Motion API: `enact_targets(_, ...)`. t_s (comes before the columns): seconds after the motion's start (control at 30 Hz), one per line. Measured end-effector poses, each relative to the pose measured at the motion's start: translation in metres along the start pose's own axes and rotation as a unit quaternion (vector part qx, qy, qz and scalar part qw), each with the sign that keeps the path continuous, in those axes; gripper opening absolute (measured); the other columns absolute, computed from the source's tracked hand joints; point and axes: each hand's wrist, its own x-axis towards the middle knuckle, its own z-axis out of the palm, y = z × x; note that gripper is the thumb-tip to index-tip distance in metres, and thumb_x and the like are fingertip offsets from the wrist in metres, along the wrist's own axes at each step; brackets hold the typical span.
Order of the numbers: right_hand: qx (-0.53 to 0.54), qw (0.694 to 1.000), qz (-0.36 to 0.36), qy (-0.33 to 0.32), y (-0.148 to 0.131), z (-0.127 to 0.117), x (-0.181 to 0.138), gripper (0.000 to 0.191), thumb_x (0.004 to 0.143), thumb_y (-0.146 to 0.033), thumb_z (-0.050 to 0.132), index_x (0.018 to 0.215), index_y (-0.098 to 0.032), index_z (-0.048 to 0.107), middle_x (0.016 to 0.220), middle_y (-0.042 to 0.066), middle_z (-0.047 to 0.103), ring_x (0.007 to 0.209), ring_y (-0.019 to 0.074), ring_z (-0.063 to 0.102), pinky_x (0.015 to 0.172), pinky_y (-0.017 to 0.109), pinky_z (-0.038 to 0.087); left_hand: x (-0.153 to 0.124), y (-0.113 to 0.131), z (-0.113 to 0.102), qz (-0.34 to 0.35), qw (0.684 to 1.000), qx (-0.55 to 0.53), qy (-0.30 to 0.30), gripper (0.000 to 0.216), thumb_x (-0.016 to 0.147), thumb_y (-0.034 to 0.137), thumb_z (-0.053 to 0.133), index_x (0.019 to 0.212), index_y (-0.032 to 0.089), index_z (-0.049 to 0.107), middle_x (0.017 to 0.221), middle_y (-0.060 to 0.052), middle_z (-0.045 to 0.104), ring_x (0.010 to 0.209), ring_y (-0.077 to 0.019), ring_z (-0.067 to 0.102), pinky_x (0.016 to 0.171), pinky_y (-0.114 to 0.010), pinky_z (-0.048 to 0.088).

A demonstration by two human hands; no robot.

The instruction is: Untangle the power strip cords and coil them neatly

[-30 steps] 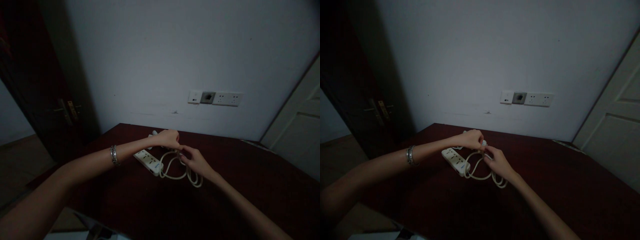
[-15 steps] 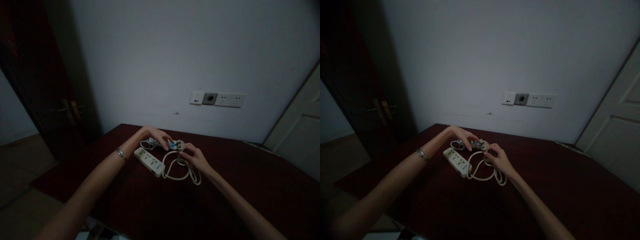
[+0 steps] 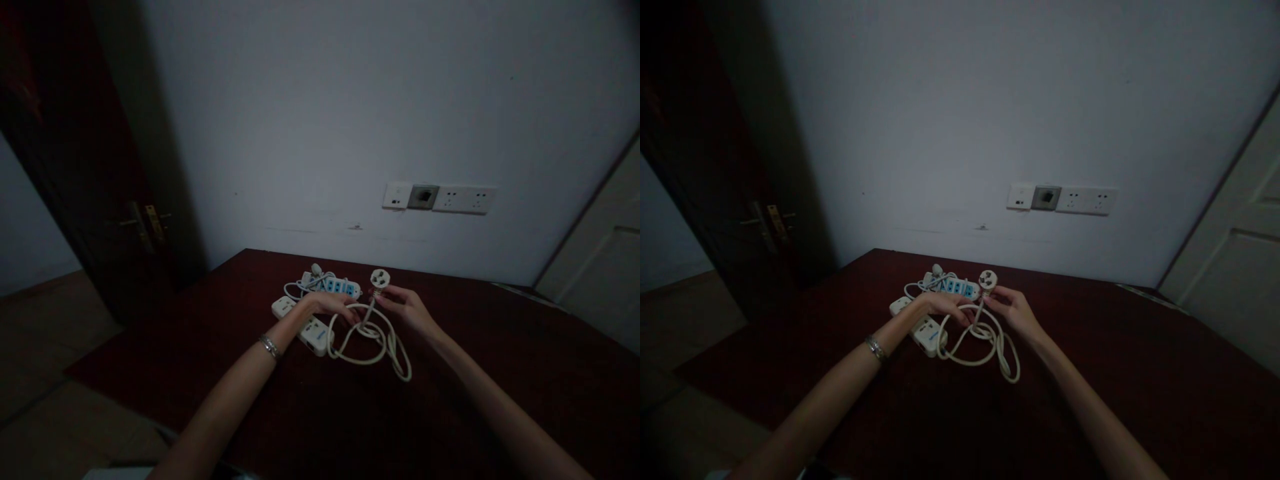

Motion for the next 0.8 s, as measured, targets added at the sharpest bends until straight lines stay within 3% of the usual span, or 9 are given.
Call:
enact_targets(0.17, 0.083, 0.996, 0.021, 0.007, -0.003, -0.002, -0.001, 0.031, 0.058, -0.034, 0.078, 0.082, -0.016, 0.069, 0.077, 0.005, 0.067, 0.07, 0.0146, 0.06, 0.073, 0.028, 0.045, 0.013, -0.013, 0.006, -0.006, 0.995, 0.035, 0.09, 0.022, 0.06, 0.022, 0.07, 0.08, 0.013, 0.065, 0.069, 0.001, 0.06, 0.06, -0.0088, 0.055, 0.057, -0.021, 0.044)
enact_targets(0.3, 0.132, 0.99, 0.039, -0.024, -0.009, 0.008, -0.004, 0.033, 0.057, -0.032, 0.078, 0.083, -0.015, 0.068, 0.075, 0.005, 0.066, 0.068, 0.0144, 0.06, 0.074, 0.03, 0.046, 0.026, -0.018, 0.013, 0.012, 0.986, 0.063, 0.156, 0.024, 0.065, 0.033, 0.069, 0.074, 0.012, 0.065, 0.056, 0.004, 0.053, 0.05, -0.0064, 0.045, 0.049, -0.019, 0.037)
enact_targets(0.57, 0.105, 0.993, 0.006, -0.049, -0.019, 0.031, 0.011, 0.03, 0.061, -0.033, 0.073, 0.085, -0.016, 0.066, 0.076, 0.004, 0.064, 0.072, 0.0155, 0.06, 0.073, 0.03, 0.046, 0.032, -0.014, 0.026, 0.051, 0.983, 0.067, 0.162, 0.035, 0.065, 0.044, 0.069, 0.074, 0.01, 0.064, 0.054, 0.003, 0.049, 0.048, -0.007, 0.039, 0.049, -0.022, 0.033)
enact_targets(0.7, 0.17, 0.984, -0.015, -0.043, -0.029, 0.033, 0.02, 0.027, 0.062, -0.028, 0.073, 0.086, -0.019, 0.066, 0.079, 0.002, 0.061, 0.072, 0.0126, 0.058, 0.078, 0.029, 0.046, 0.024, -0.017, 0.027, 0.054, 0.984, 0.069, 0.156, 0.04, 0.062, 0.049, 0.07, 0.072, 0.01, 0.062, 0.054, 0.003, 0.047, 0.047, -0.0067, 0.037, 0.047, -0.023, 0.03)
enact_targets(0.8, 0.217, 0.975, -0.028, -0.037, -0.043, 0.034, 0.02, 0.023, 0.066, -0.025, 0.07, 0.088, -0.02, 0.066, 0.082, 0.001, 0.058, 0.071, 0.0101, 0.056, 0.078, 0.026, 0.047, 0.022, -0.019, 0.026, 0.049, 0.978, 0.082, 0.185, 0.041, 0.058, 0.049, 0.072, 0.063, 0.011, 0.057, 0.05, 0.005, 0.042, 0.044, -0.0054, 0.032, 0.044, -0.022, 0.026)
